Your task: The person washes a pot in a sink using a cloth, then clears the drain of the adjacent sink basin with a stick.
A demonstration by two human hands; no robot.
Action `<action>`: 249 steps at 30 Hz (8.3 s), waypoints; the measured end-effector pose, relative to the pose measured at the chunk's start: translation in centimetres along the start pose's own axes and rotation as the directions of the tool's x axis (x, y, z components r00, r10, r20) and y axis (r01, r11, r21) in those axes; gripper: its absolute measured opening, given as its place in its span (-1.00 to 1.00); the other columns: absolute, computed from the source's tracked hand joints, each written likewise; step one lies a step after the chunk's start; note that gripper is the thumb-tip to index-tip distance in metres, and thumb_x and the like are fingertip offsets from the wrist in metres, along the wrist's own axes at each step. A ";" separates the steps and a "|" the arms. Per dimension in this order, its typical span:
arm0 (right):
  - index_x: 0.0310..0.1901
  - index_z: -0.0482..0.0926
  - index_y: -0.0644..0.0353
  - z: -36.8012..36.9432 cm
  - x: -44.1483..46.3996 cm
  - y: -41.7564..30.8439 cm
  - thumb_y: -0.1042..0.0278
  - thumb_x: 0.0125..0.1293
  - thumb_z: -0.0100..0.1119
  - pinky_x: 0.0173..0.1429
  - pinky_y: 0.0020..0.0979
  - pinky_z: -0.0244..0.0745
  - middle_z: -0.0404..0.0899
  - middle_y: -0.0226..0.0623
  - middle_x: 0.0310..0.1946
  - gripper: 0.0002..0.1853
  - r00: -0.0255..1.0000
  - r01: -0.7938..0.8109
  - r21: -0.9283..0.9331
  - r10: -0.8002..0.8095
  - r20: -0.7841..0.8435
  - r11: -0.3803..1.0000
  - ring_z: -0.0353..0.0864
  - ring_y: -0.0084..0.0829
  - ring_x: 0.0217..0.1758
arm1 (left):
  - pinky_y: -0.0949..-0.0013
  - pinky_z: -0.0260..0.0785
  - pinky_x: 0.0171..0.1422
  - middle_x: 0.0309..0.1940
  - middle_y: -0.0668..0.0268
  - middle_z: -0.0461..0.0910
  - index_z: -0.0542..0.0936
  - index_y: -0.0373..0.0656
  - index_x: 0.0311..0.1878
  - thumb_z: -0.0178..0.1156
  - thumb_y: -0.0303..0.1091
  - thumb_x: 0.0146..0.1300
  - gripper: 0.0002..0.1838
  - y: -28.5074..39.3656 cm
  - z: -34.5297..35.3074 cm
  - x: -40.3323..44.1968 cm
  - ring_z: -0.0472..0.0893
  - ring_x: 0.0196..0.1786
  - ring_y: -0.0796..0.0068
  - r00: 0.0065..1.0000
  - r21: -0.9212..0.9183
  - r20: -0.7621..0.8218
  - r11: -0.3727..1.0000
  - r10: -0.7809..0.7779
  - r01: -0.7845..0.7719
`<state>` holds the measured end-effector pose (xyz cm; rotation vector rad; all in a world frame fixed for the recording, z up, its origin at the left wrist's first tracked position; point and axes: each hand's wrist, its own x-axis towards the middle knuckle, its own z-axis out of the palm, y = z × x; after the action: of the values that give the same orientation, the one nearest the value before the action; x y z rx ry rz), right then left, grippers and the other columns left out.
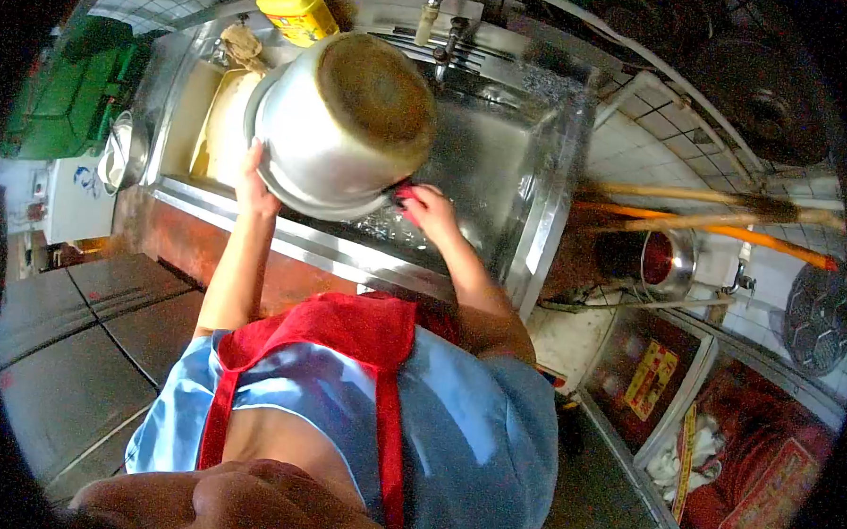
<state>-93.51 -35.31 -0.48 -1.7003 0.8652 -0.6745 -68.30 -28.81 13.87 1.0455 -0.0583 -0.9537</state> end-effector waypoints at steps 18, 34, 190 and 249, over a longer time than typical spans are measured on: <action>-0.14 0.36 0.24 -3.7 0.5 1.6 0.30 0.06 -0.04 -0.02 -0.29 0.33 0.46 -0.27 -0.24 -0.68 0.859 -0.221 0.956 0.503 0.096 0.194 0.45 -0.32 -0.17 | 0.17 0.26 0.06 -0.14 0.14 0.44 0.34 -0.26 -0.03 0.05 -0.23 0.10 -0.59 2.1 -5.1 -0.2 0.43 -0.07 0.23 0.999 -0.111 0.030 0.994 0.010 -0.007; -0.22 0.39 0.16 -2.1 12.9 -13.3 0.33 -0.01 0.02 -0.10 -0.20 0.16 0.34 -0.23 -0.22 -0.74 0.885 0.280 -0.568 -0.437 -0.159 0.774 0.27 -0.17 -0.07 | 0.32 0.40 -0.19 -0.33 0.18 0.49 0.37 -0.35 -0.14 0.06 -0.35 0.07 -0.68 1.4 -1.4 -3.4 0.52 -0.31 0.36 0.989 0.095 0.148 0.995 -0.027 0.013; -0.15 0.33 0.27 22.5 1.6 -16.1 0.44 0.20 -0.14 -0.58 -0.63 0.13 0.31 -0.41 -0.55 -0.81 0.836 -0.547 0.502 0.473 0.279 0.670 0.20 -0.63 -0.64 | 0.45 0.44 -0.21 -0.41 0.25 0.49 0.42 -0.25 -0.37 0.06 -0.49 -0.07 -0.86 13.4 -57.9 -28.3 0.52 -0.37 0.40 0.687 -0.412 -0.709 0.884 -0.158 -0.222; -0.25 0.53 0.18 46.2 37.7 -8.3 0.26 0.03 -0.07 -0.03 -0.32 0.35 0.47 -0.12 -0.16 -0.71 0.683 0.446 -0.889 0.603 0.412 0.102 0.46 -0.22 -0.08 | 0.50 0.44 -0.33 -0.49 0.30 0.48 0.40 -0.25 -0.45 0.08 -0.52 -0.10 -0.90 21.1 -63.1 -16.8 0.51 -0.44 0.44 0.390 -0.475 -0.861 0.788 -0.326 -0.391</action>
<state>-33.59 -39.22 -4.67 -2.7659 0.7845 1.1697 -36.02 30.61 2.19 0.7897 1.1544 -0.1387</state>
